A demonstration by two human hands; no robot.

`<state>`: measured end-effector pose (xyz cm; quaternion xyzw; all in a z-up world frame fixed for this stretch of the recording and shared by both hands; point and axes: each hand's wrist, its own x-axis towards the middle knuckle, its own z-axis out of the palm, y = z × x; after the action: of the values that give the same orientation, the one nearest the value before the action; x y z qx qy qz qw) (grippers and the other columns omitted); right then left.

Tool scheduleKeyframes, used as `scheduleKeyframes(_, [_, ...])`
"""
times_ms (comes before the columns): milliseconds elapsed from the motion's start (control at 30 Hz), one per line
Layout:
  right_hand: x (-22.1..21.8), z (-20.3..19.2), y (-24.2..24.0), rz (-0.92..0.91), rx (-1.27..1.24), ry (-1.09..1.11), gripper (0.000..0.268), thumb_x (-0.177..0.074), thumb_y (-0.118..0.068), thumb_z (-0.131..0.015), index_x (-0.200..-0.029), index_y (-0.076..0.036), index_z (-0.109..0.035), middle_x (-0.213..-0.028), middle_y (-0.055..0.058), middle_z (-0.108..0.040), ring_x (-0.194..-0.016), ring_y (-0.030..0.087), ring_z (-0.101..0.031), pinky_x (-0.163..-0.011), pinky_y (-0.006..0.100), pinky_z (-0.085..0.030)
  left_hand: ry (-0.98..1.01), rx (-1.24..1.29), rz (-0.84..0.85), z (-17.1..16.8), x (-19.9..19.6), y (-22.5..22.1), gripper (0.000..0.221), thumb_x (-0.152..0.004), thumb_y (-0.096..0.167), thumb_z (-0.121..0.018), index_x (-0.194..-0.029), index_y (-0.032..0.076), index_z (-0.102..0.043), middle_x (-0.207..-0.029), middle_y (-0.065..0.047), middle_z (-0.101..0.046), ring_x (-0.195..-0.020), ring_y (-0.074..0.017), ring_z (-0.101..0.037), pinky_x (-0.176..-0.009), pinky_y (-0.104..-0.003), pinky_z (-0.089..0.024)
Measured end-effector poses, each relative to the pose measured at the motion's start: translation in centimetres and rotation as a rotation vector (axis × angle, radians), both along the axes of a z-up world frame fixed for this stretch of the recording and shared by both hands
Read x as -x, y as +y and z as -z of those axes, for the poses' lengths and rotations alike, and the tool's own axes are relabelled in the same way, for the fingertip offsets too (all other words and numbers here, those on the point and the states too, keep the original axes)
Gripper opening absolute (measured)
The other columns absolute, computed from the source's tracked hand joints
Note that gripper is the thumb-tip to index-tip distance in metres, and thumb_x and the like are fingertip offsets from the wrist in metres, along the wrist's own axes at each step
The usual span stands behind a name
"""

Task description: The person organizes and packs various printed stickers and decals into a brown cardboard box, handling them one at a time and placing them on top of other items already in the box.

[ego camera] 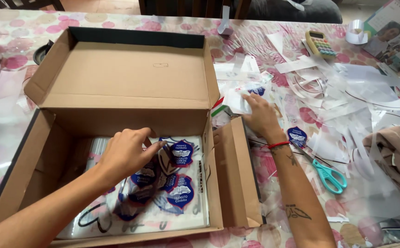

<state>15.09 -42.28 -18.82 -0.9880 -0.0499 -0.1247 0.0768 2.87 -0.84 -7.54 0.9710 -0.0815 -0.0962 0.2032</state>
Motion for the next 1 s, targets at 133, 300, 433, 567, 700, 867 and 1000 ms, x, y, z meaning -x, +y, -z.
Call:
scheduleKeyframes(133, [-2.3, 1.9, -4.3, 0.135, -0.013, 0.013, 0.047, -0.081, -0.020, -0.068, -0.120, -0.046, -0.071, -0.104, -0.002, -0.076, -0.100, 0.031, -0.075, -0.087, 0.049, -0.061, -0.003, 0.010, 0.013, 0.0, 0.1, -0.3, 0.037, -0.090, 0.049, -0.061, -0.113, 0.022, -0.072, -0.094, 0.000, -0.082, -0.094, -0.0407, -0.075, -0.087, -0.054, -0.058])
scheduleKeyframes(300, [5.6, -11.1, 0.3, -0.045, -0.561, -0.157, 0.020, -0.090, -0.015, -0.066, -0.090, 0.005, -0.070, -0.072, 0.026, -0.063, -0.072, 0.035, -0.062, -0.070, 0.049, -0.045, -0.028, 0.078, 0.012, -0.5, 0.3, -0.4, 0.036, -0.090, 0.047, -0.062, -0.112, 0.020, -0.072, -0.093, 0.000, -0.082, -0.090, -0.0355, -0.077, -0.084, -0.052, -0.058])
scheduleKeyframes(433, [7.4, -14.1, 0.4, -0.064, -0.959, -0.146, 0.003, -0.097, -0.012, -0.075, -0.095, -0.012, -0.074, -0.073, -0.001, -0.066, -0.060, 0.008, -0.060, -0.058, 0.024, -0.054, -0.073, 0.173, 0.079, -1.3, 0.2, -0.9, 0.032, -0.090, 0.043, -0.065, -0.112, 0.021, -0.073, -0.091, 0.000, -0.082, -0.084, -0.0282, -0.079, -0.077, -0.045, -0.060])
scheduleKeyframes(567, [11.7, -17.1, 5.3, -0.209, -1.080, -0.086, 0.017, -0.095, -0.009, -0.074, -0.112, -0.010, -0.073, -0.098, 0.003, -0.073, -0.088, 0.008, -0.065, -0.086, 0.031, -0.058, -0.012, 0.658, 0.214, -3.9, 1.8, -2.5, 0.035, -0.088, 0.032, -0.073, -0.116, 0.011, -0.073, -0.093, -0.014, -0.081, -0.084, -0.0292, -0.079, -0.072, -0.043, -0.064])
scheduleKeyframes(700, [15.2, -18.5, 13.3, -0.471, -1.117, -0.032, 0.026, -0.087, -0.004, -0.079, -0.113, -0.004, -0.074, -0.101, 0.008, -0.074, -0.096, 0.015, -0.067, -0.098, 0.043, -0.058, 0.362, 1.207, 0.180, -4.4, 3.7, -3.9, 0.042, -0.087, 0.019, -0.077, -0.123, 0.001, -0.068, -0.098, -0.017, -0.077, -0.088, -0.0229, -0.077, -0.077, -0.035, -0.065])
scheduleKeyframes(867, [16.7, -20.1, 16.9, -0.543, -1.090, 0.058, 0.012, -0.088, -0.003, -0.078, -0.100, -0.001, -0.076, -0.087, 0.009, -0.076, -0.079, 0.012, -0.069, -0.082, 0.036, -0.062, 0.198, 1.083, 0.118, -4.2, 4.5, -1.3, 0.014, -0.085, 0.003, -0.073, -0.098, -0.001, -0.076, -0.076, -0.015, -0.078, -0.070, -0.0200, -0.077, -0.063, -0.033, -0.067])
scheduleKeyframes(1000, [16.7, -20.4, 17.2, -0.456, -1.044, 0.176, 0.012, -0.085, -0.007, -0.082, -0.094, -0.003, -0.075, -0.078, 0.006, -0.075, -0.071, 0.011, -0.069, -0.073, 0.032, -0.063, -0.042, 0.484, 0.194, -2.0, 3.0, 2.7, 0.011, -0.079, 0.018, -0.078, -0.090, 0.020, -0.079, -0.076, 0.001, -0.080, -0.074, -0.0178, -0.078, -0.069, -0.033, -0.062])
